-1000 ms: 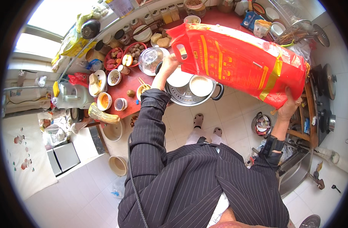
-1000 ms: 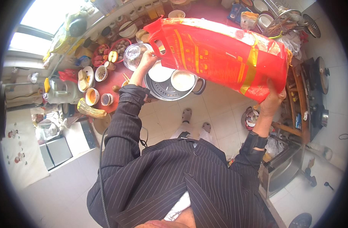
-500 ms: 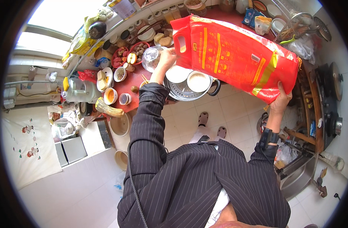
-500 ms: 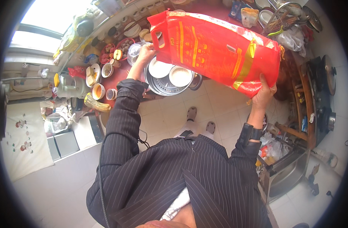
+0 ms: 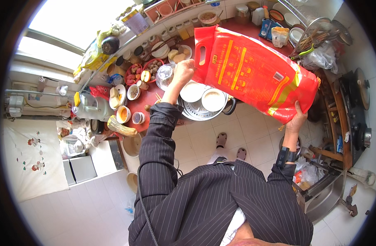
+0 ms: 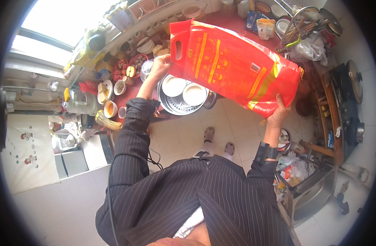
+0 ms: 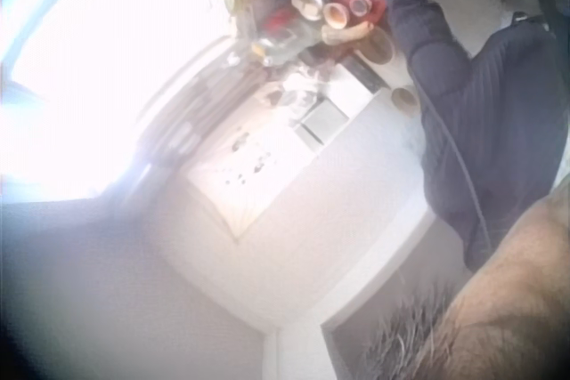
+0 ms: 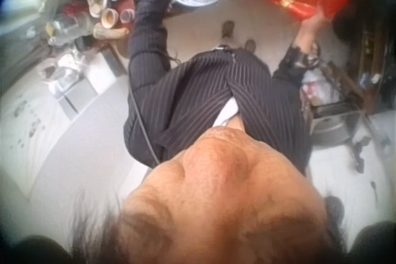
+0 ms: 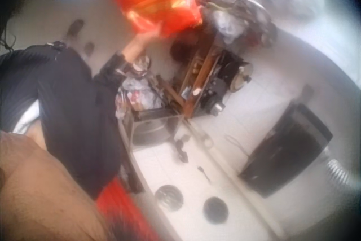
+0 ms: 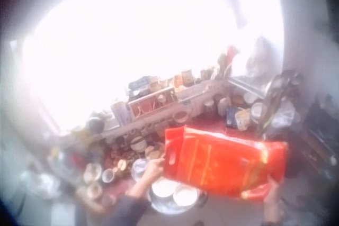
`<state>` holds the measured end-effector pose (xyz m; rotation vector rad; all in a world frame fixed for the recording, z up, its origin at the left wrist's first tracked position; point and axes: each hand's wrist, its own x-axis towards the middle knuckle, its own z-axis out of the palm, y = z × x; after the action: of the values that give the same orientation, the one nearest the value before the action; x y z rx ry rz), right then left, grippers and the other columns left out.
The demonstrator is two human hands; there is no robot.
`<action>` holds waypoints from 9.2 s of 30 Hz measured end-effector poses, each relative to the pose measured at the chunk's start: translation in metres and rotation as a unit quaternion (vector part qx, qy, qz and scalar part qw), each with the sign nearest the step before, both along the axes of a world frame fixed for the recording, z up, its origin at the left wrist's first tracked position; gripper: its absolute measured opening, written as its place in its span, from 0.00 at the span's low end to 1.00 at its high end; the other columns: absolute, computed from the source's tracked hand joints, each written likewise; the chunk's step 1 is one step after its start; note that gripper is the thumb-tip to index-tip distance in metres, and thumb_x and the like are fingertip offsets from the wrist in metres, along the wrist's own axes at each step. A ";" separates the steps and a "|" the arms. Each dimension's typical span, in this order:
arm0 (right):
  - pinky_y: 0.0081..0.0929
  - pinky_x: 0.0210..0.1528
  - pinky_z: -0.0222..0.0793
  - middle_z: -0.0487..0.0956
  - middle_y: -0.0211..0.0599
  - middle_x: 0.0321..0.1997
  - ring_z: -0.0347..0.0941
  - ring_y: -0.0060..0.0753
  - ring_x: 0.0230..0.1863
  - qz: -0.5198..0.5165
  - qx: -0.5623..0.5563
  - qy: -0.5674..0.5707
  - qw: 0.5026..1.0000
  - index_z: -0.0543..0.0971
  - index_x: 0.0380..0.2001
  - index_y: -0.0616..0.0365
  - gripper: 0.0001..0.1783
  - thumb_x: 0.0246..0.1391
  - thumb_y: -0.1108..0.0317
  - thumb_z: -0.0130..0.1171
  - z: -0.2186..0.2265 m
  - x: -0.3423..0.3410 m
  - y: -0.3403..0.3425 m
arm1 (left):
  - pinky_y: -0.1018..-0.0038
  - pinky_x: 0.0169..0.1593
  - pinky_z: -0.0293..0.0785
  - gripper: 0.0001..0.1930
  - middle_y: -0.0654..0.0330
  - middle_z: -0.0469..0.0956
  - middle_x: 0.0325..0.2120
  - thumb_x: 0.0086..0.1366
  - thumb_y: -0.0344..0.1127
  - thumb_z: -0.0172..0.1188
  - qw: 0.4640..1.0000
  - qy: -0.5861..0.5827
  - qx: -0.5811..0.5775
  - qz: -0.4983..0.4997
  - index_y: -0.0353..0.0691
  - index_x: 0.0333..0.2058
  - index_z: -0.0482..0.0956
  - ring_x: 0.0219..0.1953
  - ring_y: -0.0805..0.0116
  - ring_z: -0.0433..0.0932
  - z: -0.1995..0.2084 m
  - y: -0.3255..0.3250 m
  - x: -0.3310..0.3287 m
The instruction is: The person washes a white bowl in a metal basin, places it in a steamer pot, then retrieves a red bag and pours a white granular substance into two bowls inside the steamer. The person repeats the pouring into the second bowl and returns the bag to the floor.
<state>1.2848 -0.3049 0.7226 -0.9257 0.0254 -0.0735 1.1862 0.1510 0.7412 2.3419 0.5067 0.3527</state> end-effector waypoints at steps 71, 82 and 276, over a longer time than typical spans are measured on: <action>0.22 0.49 0.67 0.81 0.35 0.42 0.75 0.24 0.44 0.429 -0.133 -0.381 0.808 0.77 0.48 0.61 0.15 0.60 0.65 0.58 0.137 -0.419 0.266 | 0.71 0.42 0.75 0.10 0.50 0.79 0.32 0.55 0.16 0.52 0.917 -0.247 0.132 0.284 0.30 0.34 0.77 0.35 0.57 0.80 0.163 -0.158 -0.589; 0.37 0.46 0.63 0.82 0.33 0.31 0.79 0.35 0.39 0.511 -0.250 -0.762 0.310 0.79 0.29 0.54 0.15 0.44 0.55 0.66 0.182 -0.515 0.323 | 0.67 0.49 0.75 0.18 0.48 0.81 0.37 0.50 0.14 0.46 0.897 -0.159 0.139 0.389 0.30 0.38 0.79 0.41 0.52 0.81 0.100 -0.158 -0.631; 0.34 0.35 0.72 0.78 0.53 0.26 0.76 0.40 0.28 0.724 -0.215 -0.618 0.215 0.81 0.36 0.64 0.10 0.52 0.69 0.61 0.109 -0.975 0.930 | 0.64 0.56 0.69 0.26 0.48 0.75 0.50 0.58 0.35 0.67 0.588 -0.169 0.105 0.784 0.37 0.54 0.71 0.50 0.56 0.75 0.068 0.313 -1.096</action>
<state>0.3102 0.6252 0.8313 -0.8010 -2.5612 1.0500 0.0907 0.4639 0.8091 1.2040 2.3043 1.6249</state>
